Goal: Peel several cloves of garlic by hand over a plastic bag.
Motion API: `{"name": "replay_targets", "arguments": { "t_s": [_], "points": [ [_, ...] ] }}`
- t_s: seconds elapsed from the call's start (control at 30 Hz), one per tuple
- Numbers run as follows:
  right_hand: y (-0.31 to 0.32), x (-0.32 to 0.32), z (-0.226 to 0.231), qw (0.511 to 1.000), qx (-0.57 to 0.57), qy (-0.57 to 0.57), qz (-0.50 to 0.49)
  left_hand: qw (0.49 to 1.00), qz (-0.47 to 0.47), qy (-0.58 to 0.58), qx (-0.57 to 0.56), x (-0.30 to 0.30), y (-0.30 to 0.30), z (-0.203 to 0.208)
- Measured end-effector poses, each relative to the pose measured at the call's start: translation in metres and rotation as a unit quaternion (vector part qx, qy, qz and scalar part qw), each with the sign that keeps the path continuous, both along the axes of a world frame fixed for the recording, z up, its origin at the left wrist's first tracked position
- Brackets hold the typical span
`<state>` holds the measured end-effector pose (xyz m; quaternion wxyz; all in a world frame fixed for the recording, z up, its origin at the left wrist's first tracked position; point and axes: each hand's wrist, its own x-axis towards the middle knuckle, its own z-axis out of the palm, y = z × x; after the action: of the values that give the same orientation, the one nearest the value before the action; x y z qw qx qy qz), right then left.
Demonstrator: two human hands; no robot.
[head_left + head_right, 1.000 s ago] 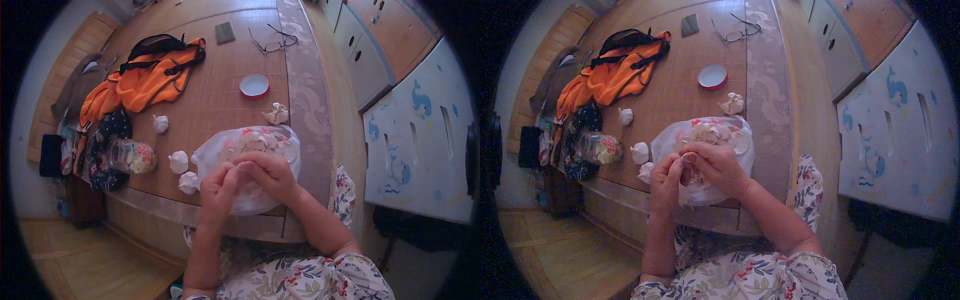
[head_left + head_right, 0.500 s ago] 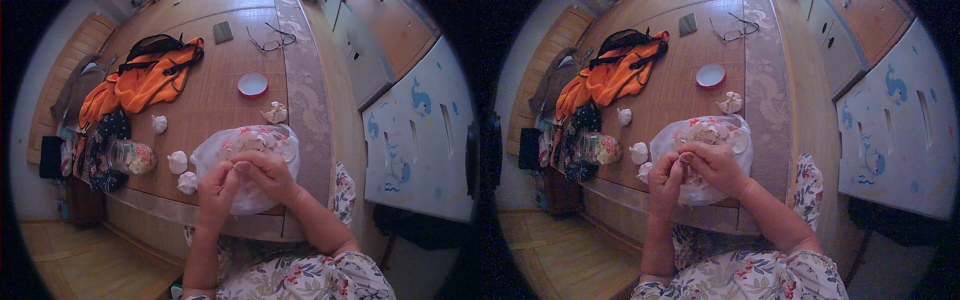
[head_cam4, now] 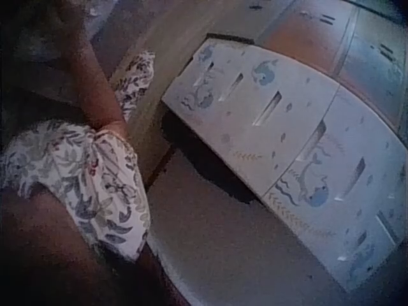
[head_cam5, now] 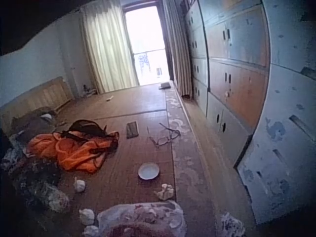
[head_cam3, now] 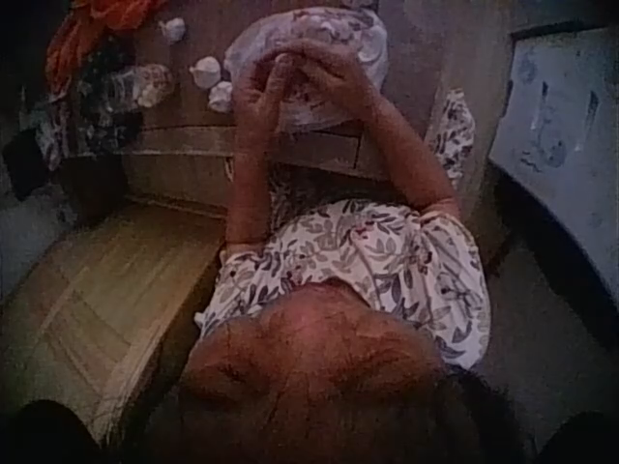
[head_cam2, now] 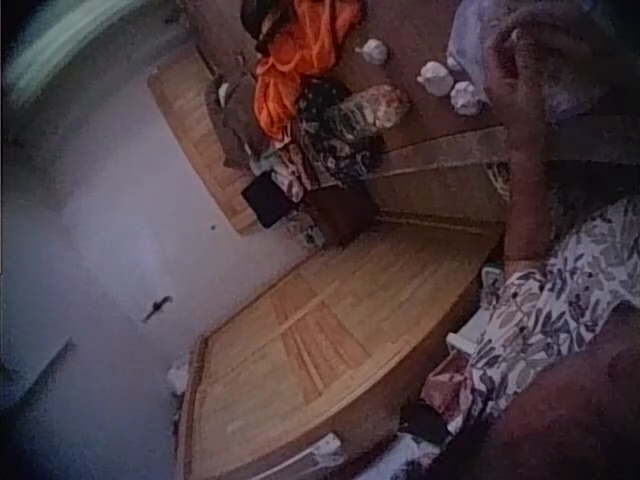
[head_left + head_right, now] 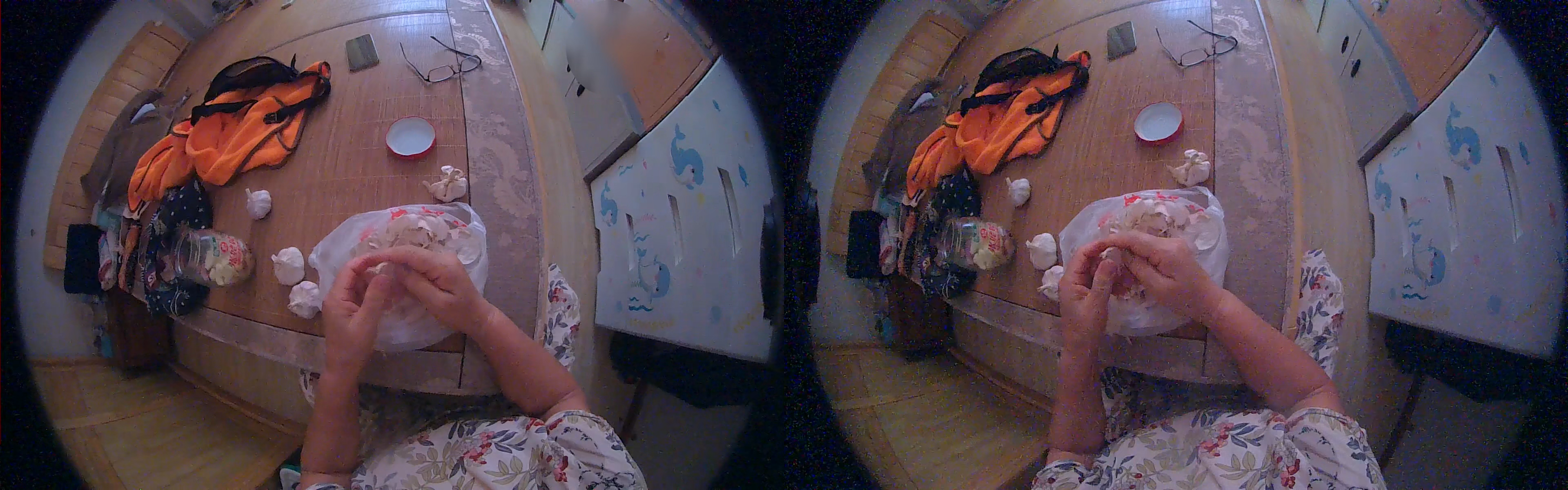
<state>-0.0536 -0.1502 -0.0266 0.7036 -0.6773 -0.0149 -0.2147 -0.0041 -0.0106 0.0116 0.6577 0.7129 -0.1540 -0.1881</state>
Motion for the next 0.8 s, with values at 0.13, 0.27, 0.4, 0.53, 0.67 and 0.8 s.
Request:
{"name": "replay_targets", "arguments": {
  "t_s": [0.13, 0.27, 0.4, 0.53, 0.67, 0.8],
  "points": [
    [-0.001, -0.001, -0.002, 0.999, 0.027, 0.001, 0.038, 0.999, -0.002, 0.035, -0.018, 0.0, 0.002, 0.0],
    [-0.006, -0.005, 0.005, 0.997, -0.054, -0.029, 0.037, 0.994, -0.013, 0.101, -0.034, 0.003, 0.006, -0.004],
    [-0.001, -0.006, 0.021, 0.991, -0.101, 0.062, 0.056, 0.994, 0.011, 0.101, -0.043, 0.005, 0.009, -0.007],
    [0.001, 0.0, 0.0, 0.987, -0.146, -0.059, -0.025, 0.993, 0.003, 0.105, -0.047, 0.005, 0.009, -0.009],
    [-0.002, -0.004, 0.003, 0.994, -0.099, 0.007, 0.035, 0.99, -0.018, 0.117, -0.072, 0.01, 0.016, -0.017],
    [-0.001, -0.002, 0.0, 0.994, -0.106, -0.033, 0.016, 0.991, -0.022, 0.104, -0.078, 0.009, 0.016, -0.017]
  ]
}}
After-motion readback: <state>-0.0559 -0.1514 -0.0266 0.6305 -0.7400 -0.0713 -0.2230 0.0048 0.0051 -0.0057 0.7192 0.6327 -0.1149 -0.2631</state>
